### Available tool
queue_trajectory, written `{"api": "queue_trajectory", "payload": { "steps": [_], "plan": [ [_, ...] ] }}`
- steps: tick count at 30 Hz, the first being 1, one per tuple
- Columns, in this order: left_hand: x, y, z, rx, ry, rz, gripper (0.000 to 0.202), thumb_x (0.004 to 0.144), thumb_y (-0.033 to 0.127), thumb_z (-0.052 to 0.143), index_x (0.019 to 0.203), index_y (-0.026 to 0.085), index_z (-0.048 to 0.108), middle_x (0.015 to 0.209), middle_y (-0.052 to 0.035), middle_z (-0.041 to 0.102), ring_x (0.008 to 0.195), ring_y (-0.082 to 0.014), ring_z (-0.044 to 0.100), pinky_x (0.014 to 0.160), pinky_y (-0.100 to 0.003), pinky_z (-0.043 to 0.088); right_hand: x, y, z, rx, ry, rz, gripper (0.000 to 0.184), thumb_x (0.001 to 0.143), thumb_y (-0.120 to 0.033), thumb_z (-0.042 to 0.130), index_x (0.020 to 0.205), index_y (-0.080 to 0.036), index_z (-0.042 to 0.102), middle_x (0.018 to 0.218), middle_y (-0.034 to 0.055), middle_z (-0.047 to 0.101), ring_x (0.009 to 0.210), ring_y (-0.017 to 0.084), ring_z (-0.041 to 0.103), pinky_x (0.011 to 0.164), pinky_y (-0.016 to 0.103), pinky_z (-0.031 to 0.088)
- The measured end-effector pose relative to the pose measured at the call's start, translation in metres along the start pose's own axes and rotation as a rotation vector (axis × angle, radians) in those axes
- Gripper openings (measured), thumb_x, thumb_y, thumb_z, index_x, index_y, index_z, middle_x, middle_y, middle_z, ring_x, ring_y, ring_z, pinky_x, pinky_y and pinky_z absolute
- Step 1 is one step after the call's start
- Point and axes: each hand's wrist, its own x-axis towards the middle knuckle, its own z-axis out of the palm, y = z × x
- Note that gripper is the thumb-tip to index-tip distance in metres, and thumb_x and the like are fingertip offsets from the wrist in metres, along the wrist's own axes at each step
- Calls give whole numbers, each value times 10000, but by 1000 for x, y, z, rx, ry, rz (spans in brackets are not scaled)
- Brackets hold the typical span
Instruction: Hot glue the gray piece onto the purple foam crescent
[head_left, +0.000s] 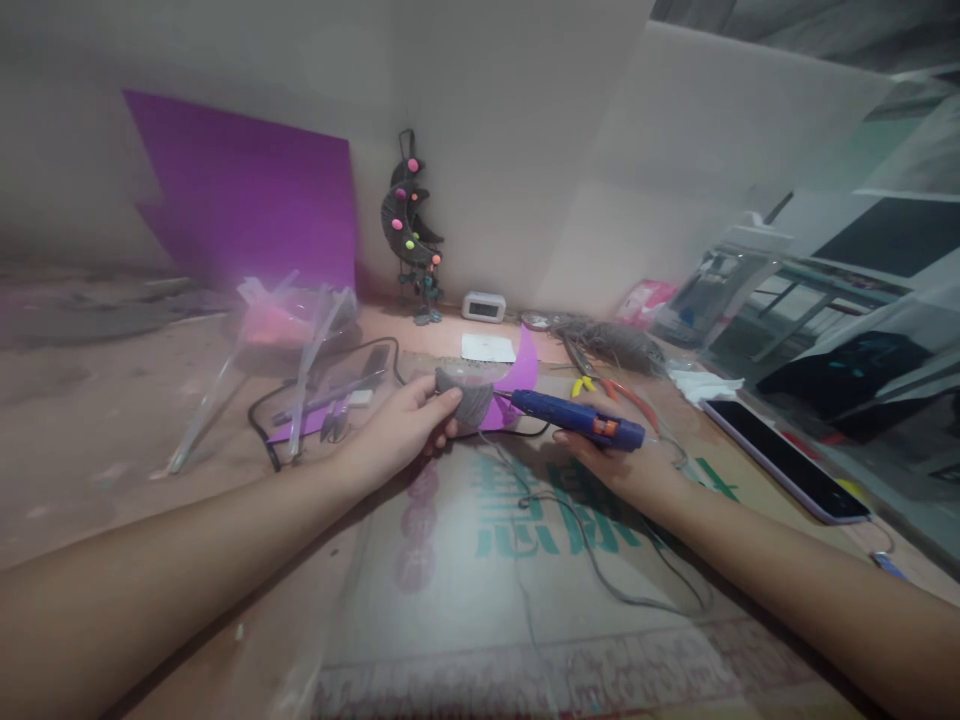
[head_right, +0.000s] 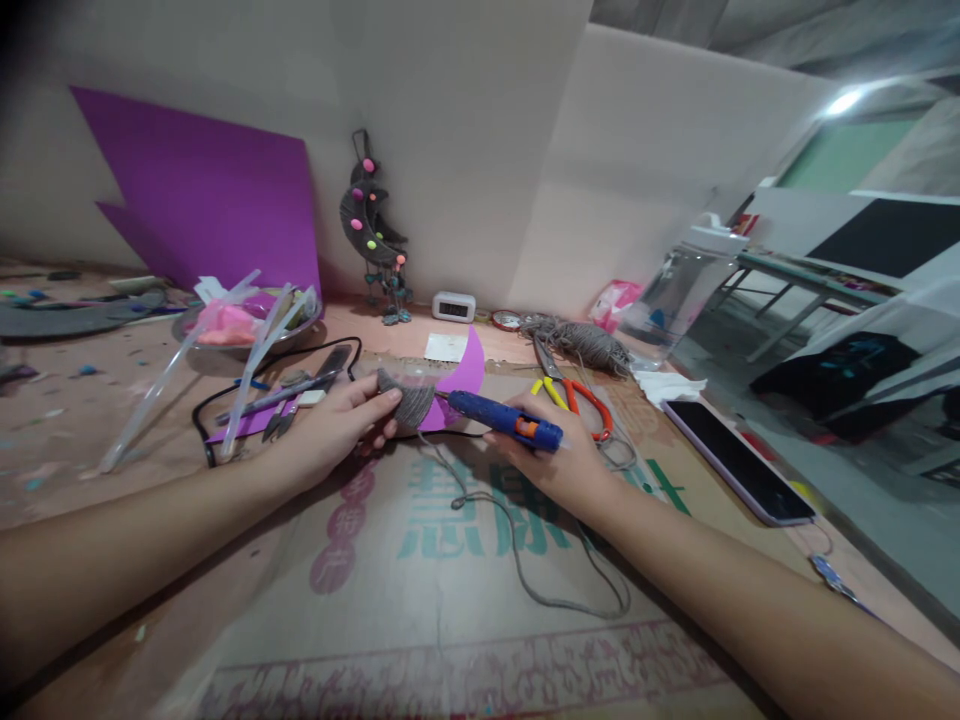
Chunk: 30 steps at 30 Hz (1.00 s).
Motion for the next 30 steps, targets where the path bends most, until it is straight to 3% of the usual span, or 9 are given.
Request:
{"api": "queue_trajectory", "payload": {
  "steps": [19, 24, 30],
  "plan": [
    [0, -1, 0, 32, -24, 33, 221, 868, 368, 527, 767, 186, 452, 567, 58, 508, 437, -55, 440, 409, -151, 325, 2, -4, -1, -23, 33, 4, 112, 797, -324, 654, 839, -243, 590, 734, -6, 610, 640, 160, 562, 582, 278, 457],
    [0, -1, 1, -3, -8, 24, 221, 854, 362, 536, 751, 186, 450, 547, 58, 503, 411, -55, 429, 379, -149, 295, 2, -9, -2, -32, 102, 35, 167, 794, -370, 653, 881, -236, 606, 773, 13, 649, 688, 187, 603, 632, 313, 495],
    [0, 1, 1, -21, -8, 17, 223, 845, 371, 540, 758, 190, 446, 547, 59, 511, 402, -56, 435, 366, -144, 288, 7, -12, -17, 45, 250, 198, 347, 934, -484, 412, 820, -231, 620, 744, 34, 674, 674, 190, 638, 641, 325, 519]
  ]
}}
